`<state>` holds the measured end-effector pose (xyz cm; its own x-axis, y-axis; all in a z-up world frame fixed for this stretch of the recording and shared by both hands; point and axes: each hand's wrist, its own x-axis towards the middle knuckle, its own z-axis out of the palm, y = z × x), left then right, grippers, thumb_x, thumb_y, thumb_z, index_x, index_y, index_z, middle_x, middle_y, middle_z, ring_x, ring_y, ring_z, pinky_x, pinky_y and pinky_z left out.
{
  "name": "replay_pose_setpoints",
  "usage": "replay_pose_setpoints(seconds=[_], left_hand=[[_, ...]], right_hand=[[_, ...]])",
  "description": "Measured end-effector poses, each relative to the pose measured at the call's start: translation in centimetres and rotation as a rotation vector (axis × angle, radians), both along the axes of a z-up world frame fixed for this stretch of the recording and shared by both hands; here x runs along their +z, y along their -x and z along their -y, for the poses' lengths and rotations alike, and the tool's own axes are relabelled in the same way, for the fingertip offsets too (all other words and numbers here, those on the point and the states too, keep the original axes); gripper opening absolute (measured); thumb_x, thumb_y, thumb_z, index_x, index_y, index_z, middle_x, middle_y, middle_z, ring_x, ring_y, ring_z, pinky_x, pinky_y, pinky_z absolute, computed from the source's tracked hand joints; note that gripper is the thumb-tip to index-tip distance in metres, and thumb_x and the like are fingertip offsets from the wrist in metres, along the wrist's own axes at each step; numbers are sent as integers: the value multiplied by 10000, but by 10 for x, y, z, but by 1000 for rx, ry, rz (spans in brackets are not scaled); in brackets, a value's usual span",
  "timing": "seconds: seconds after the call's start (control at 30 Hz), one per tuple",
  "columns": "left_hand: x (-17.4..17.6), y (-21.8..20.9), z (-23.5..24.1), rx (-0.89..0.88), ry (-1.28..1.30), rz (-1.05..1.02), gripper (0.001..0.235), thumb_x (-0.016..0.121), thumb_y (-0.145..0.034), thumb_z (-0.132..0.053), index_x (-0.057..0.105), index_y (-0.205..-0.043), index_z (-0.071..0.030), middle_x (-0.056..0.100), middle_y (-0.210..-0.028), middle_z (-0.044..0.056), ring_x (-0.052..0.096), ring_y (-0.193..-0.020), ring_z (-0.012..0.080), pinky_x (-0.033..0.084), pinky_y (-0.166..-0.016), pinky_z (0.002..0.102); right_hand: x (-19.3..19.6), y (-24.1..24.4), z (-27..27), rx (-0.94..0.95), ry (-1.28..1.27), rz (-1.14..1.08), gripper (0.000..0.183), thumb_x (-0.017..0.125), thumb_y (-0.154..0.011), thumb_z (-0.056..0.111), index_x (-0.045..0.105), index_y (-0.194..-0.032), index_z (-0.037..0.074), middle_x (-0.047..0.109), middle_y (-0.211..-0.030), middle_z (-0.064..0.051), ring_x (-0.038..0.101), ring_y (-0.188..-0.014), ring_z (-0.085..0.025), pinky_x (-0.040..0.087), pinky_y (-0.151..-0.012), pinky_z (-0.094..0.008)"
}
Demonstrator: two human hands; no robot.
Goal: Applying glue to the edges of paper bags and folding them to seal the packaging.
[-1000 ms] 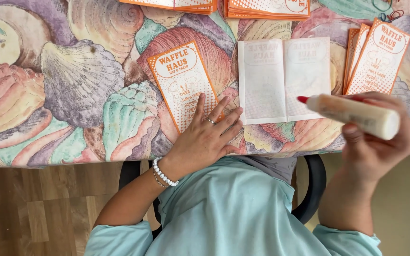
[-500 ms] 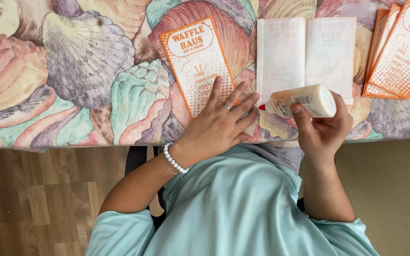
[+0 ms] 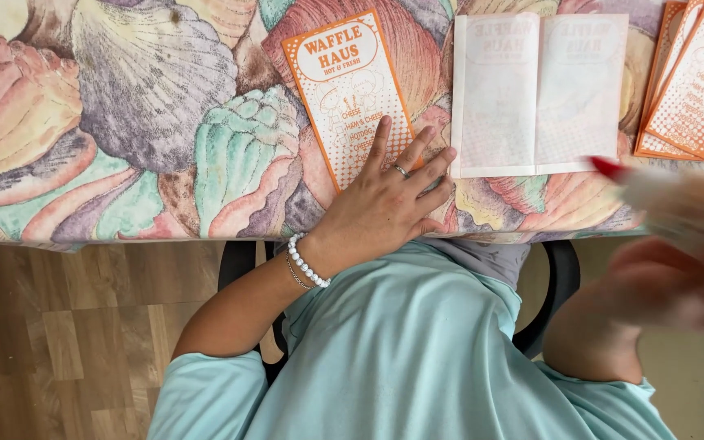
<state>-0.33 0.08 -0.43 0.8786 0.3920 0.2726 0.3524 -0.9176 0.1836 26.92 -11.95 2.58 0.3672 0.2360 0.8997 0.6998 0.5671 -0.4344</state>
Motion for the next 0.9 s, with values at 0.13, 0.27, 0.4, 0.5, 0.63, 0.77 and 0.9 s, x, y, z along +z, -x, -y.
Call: replay_pose_setpoints(seconds=[0.13,0.27,0.4,0.5,0.63,0.77,0.9], left_hand=[[3,0,-2,-8,6,5,492,672,-926,-482,623,-1285,-148,498,-1549,114,351,-1488,414,211,-1189,755],[3,1,-3,-11,3,-4,452,644,-971,-462,623,-1292,-145,487,-1570,124,329,-1504,412,190,-1197,750],[3,0,-1,-8,24,-1,443,658,-953,-427,632,-1301,-153,482,-1566,112,332,-1498,406,201,-1194,753],[3,2,-1,-14,65,28,409,630,-984,-406,643,-1293,-138,493,-1557,131,343,-1494,418,194,-1191,762],[3,2,-1,-6,4,8,485,669,-952,-468,639,-1328,-164,496,-1561,114,344,-1494,410,202,-1193,756],[3,2,-1,-6,-1,-7,492,672,-946,-459,639,-1343,-171,485,-1572,106,328,-1502,412,201,-1195,755],[3,2,-1,-6,-2,-7,478,655,-962,-481,643,-1333,-180,485,-1576,102,325,-1503,414,203,-1191,762]], right_hand=[[-31,15,-8,100,375,59,529,775,-937,-3,479,-1375,-17,540,-1170,-369,565,-1050,-485,527,-902,-637],[-41,14,-4,132,410,10,598,787,-962,-31,418,-1432,-24,528,-1131,-347,507,-1017,-409,508,-830,-553],[-24,36,-16,38,635,-125,431,850,-969,175,608,-1194,-102,615,-1037,-154,573,-966,-229,520,-814,-374],[-27,41,-21,23,681,-97,377,847,-990,179,612,-1116,-88,579,-960,-136,557,-885,-230,487,-779,-374],[-31,48,-25,106,699,-232,399,828,-987,199,580,-1164,-59,587,-1000,-112,569,-943,-205,513,-827,-345],[-43,39,-23,57,709,-177,416,833,-990,174,579,-1192,-86,587,-989,-131,558,-920,-222,506,-795,-363],[-47,36,-23,26,723,-156,408,849,-990,175,575,-1141,-87,572,-916,-115,535,-864,-203,500,-750,-365]])
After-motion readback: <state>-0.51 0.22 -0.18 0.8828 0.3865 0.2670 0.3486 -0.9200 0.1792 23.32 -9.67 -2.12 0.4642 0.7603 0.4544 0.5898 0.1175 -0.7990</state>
